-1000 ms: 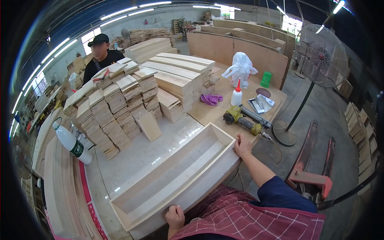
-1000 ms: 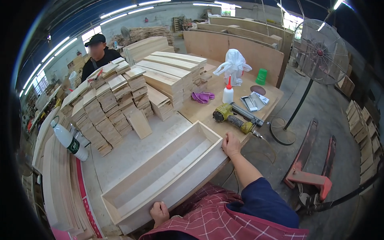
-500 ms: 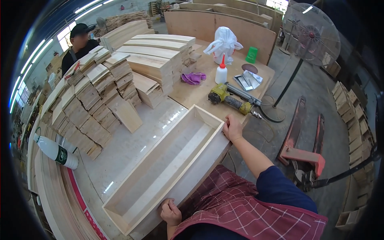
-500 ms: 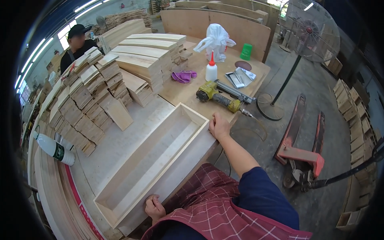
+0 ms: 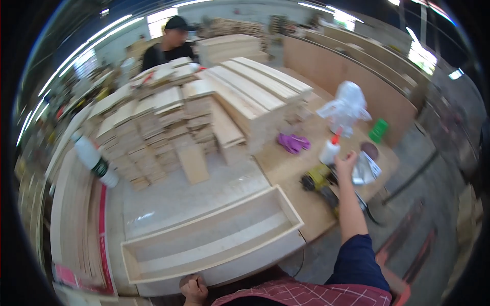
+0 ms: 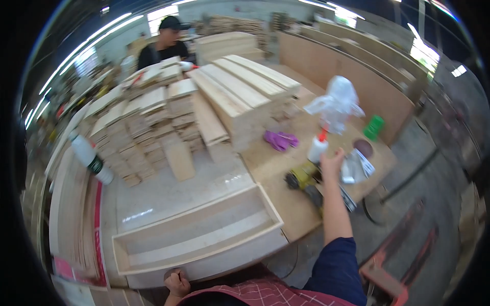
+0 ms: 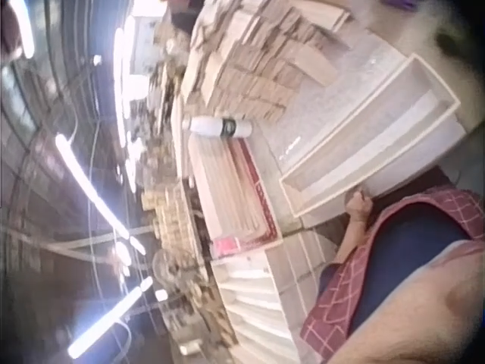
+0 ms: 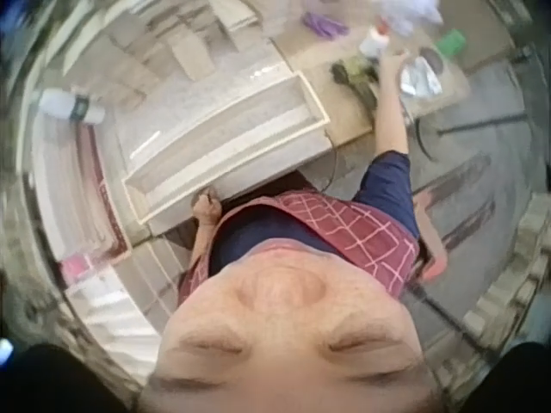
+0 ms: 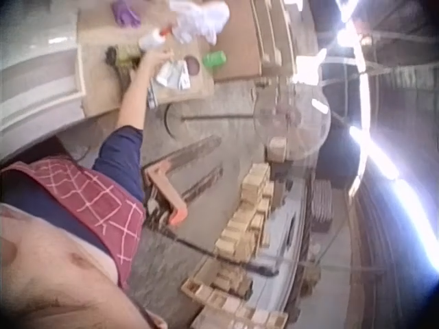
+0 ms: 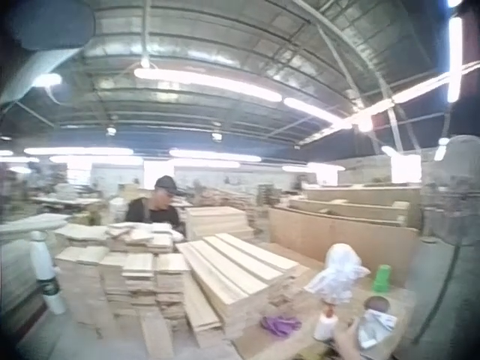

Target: Apply glue and use a pneumatic nail gun to assemble wooden box components at a workbench.

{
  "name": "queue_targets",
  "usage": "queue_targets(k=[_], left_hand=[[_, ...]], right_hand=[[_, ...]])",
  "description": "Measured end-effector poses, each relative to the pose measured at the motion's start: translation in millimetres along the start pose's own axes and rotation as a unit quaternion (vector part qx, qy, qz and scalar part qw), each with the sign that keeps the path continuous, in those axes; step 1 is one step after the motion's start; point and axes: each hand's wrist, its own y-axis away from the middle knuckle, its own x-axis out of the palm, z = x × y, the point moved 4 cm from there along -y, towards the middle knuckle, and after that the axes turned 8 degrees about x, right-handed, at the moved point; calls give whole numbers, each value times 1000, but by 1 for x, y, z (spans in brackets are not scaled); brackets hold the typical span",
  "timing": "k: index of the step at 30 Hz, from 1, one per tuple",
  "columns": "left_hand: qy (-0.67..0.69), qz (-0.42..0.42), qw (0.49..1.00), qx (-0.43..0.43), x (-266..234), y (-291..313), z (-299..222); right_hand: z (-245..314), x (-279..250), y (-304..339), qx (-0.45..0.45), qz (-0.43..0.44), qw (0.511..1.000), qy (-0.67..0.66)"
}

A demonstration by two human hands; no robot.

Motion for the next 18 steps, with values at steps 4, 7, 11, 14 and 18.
queue_targets(k=[4, 7, 11, 14, 18], left_hand=[[-45, 2, 999, 21, -4, -6, -6], [-80, -16, 997, 8, -4, -8, -8], [-90, -20, 996, 5, -3, -19, -13], [-101, -43, 994, 10, -4, -13, -20], [-80, -7, 997, -1, -7, -11, -19]], right_hand=[[-8, 58, -31, 231, 256, 934, -97], [-35, 85, -43, 157, 293, 941, -68], [-84, 82, -110, 34, 172, 976, -131], [-53, 75, -117, 149, 116, 937, -295], [66, -12, -45, 177, 343, 877, -285]])
